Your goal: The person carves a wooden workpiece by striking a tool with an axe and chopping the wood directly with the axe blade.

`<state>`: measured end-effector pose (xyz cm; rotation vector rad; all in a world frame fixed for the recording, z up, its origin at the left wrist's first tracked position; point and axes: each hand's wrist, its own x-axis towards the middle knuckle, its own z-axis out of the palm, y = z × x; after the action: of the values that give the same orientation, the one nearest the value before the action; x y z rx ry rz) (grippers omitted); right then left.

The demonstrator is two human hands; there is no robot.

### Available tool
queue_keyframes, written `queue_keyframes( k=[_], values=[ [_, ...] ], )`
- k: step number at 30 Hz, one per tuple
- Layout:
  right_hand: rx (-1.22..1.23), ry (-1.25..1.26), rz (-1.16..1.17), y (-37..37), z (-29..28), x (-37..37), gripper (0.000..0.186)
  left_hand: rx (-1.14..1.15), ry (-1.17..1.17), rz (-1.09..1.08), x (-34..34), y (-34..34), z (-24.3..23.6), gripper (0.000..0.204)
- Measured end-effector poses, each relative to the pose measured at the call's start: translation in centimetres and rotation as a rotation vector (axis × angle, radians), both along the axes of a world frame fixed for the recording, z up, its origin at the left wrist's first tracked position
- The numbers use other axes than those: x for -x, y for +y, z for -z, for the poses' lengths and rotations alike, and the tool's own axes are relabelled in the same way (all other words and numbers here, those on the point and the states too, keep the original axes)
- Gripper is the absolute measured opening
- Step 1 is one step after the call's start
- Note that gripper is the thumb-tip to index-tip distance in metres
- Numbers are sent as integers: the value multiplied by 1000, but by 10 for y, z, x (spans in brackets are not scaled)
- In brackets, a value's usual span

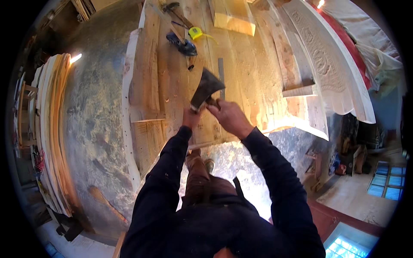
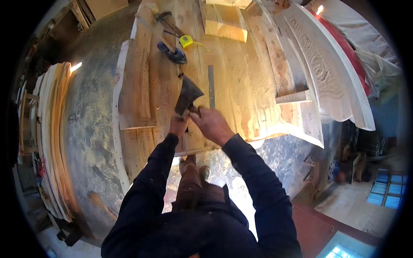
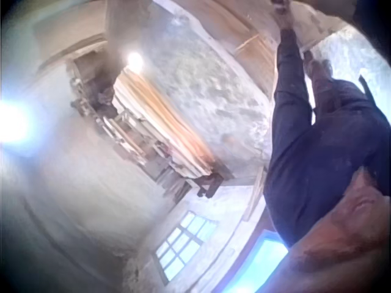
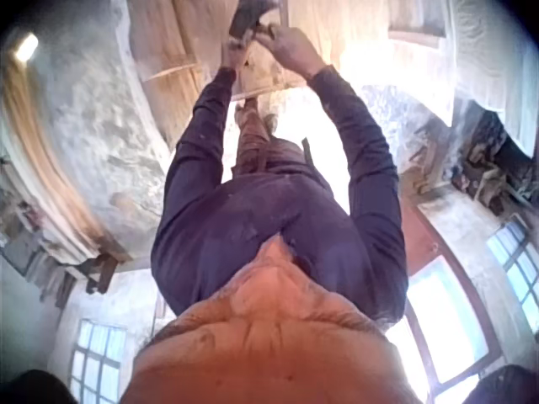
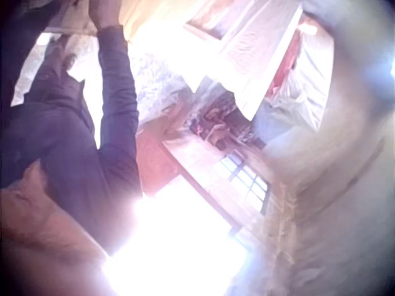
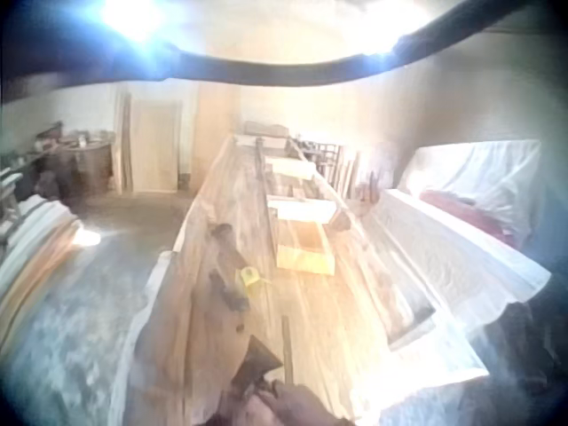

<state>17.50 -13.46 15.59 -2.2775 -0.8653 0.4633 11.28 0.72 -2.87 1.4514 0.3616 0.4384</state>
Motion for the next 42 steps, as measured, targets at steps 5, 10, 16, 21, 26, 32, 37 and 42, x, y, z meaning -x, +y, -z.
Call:
queue_keyframes(
  k=[5, 10, 16, 21, 26, 32, 37, 42],
  values=[
    [-368, 185, 216, 25, -69, 6, 37, -46, 120, 25, -1, 14, 1, 32],
    [-72, -184, 50, 7, 20, 19, 36, -201, 26, -93, 0, 4, 18, 28],
    [-103, 192, 349, -80, 44, 79, 33, -406, 141, -60, 50, -33, 8, 18],
    [289, 613, 606, -187, 109, 131, 28, 265, 478, 16, -92, 67, 36, 44],
    [143, 803, 1028, -254, 132, 201, 36, 448, 701, 253, -140, 79, -16, 46],
    [134, 952, 1142, -270, 142, 240, 36, 401, 305, -40, -76, 50, -75, 37],
    [185, 836, 952, -250, 134, 217, 38, 433, 177, -170, -47, 39, -57, 42],
    [211, 680, 806, -222, 111, 183, 38, 316, 48, -91, -16, 26, -43, 24]
  ],
)
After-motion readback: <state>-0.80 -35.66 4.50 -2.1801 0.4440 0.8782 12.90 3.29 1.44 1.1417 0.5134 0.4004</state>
